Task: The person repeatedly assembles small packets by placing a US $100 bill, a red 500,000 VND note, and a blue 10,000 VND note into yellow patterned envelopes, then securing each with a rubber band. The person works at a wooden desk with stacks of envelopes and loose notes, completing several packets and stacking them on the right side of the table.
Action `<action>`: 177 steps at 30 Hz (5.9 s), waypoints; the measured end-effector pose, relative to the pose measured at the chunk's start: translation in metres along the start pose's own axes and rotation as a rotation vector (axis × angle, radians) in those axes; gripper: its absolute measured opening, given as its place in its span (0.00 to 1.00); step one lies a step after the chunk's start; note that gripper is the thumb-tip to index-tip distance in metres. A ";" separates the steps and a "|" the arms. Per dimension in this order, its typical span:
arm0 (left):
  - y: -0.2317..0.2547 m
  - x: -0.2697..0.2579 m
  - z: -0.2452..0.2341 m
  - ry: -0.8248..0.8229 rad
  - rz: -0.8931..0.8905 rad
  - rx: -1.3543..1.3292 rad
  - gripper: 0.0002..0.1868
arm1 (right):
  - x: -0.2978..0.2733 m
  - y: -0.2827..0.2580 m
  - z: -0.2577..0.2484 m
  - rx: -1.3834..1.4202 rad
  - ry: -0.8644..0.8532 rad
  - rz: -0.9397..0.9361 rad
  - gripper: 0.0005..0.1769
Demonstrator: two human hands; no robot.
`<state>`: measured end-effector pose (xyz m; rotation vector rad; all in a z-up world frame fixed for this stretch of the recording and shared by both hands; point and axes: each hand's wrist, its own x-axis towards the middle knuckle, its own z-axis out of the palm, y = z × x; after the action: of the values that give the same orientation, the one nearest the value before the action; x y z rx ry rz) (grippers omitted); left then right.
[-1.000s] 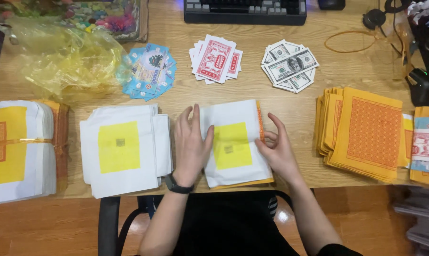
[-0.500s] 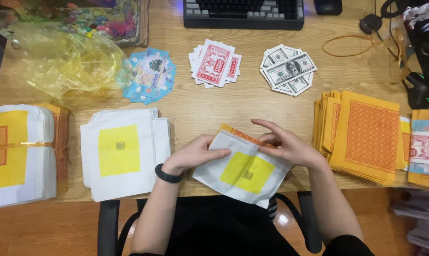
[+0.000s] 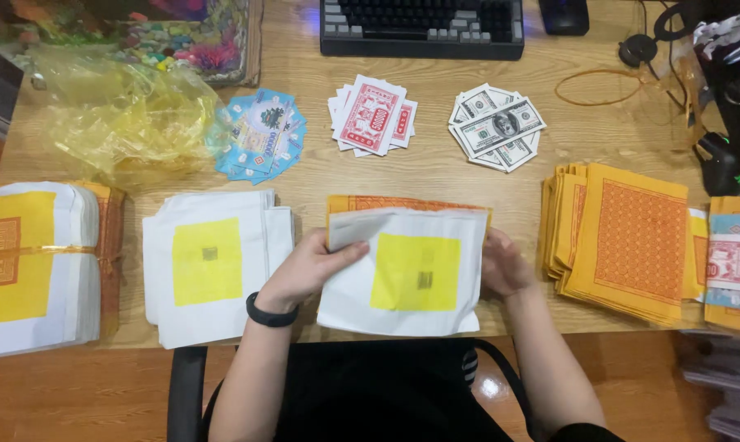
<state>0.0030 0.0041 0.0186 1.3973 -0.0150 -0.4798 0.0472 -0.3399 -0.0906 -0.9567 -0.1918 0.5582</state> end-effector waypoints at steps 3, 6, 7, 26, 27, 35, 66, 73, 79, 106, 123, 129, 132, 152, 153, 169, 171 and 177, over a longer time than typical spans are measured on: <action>0.014 -0.001 -0.004 0.031 0.039 0.044 0.11 | -0.001 -0.030 0.073 -0.082 0.158 0.024 0.38; 0.021 -0.004 -0.010 -0.015 0.076 0.142 0.12 | 0.003 -0.053 0.102 -0.206 0.214 0.037 0.23; 0.024 -0.006 -0.013 -0.043 0.100 0.190 0.13 | 0.006 -0.056 0.097 -0.258 0.178 0.008 0.21; -0.055 0.000 0.093 -0.398 -0.224 -0.560 0.35 | 0.065 -0.112 0.081 -0.640 -0.844 0.074 0.15; -0.064 0.007 0.097 -0.319 -0.249 -0.632 0.34 | 0.073 -0.106 0.080 -0.603 -0.765 0.102 0.17; -0.020 0.001 0.091 0.207 -0.081 -0.619 0.41 | 0.049 -0.038 0.112 -0.116 0.161 0.080 0.59; -0.047 0.001 0.072 0.091 0.218 -0.094 0.24 | 0.034 -0.037 0.166 -0.571 0.454 -0.287 0.22; -0.046 0.013 0.070 0.284 0.204 -0.237 0.23 | 0.057 -0.098 0.122 -1.053 -0.086 -0.191 0.32; -0.042 0.007 0.064 0.403 0.109 -0.483 0.18 | 0.105 -0.185 0.013 -1.982 0.185 0.200 0.19; -0.052 0.035 0.055 0.269 0.245 -0.244 0.24 | 0.070 -0.088 0.098 -1.706 -0.258 -1.149 0.16; -0.001 -0.014 0.044 0.408 0.202 -0.173 0.30 | 0.071 -0.070 0.178 -1.883 -0.553 -0.954 0.21; -0.042 -0.032 0.003 0.701 0.344 -0.400 0.22 | 0.151 -0.054 0.189 -1.581 -0.634 -0.782 0.29; -0.034 -0.052 -0.014 0.894 0.366 -0.479 0.23 | 0.231 -0.032 0.185 -1.568 -0.587 -0.742 0.19; -0.022 -0.080 -0.050 1.049 0.327 -0.540 0.19 | 0.364 0.037 0.203 -2.290 -0.884 -1.194 0.17; -0.021 -0.080 -0.051 1.042 0.331 -0.556 0.20 | 0.362 0.039 0.207 -2.231 -0.764 -1.245 0.08; 0.001 -0.011 -0.019 0.661 0.586 -0.574 0.16 | 0.158 -0.058 0.221 -0.893 -0.023 -0.059 0.15; 0.004 0.002 -0.007 0.627 0.585 -0.590 0.15 | 0.130 -0.059 0.226 -0.849 0.035 -0.099 0.10; 0.000 0.022 0.010 0.536 0.554 -0.605 0.16 | 0.097 -0.061 0.237 -0.947 0.062 -0.212 0.13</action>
<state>0.0195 -0.0126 0.0143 0.8322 0.1625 0.3435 0.0582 -0.1448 0.0860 -1.8411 -0.5206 0.2182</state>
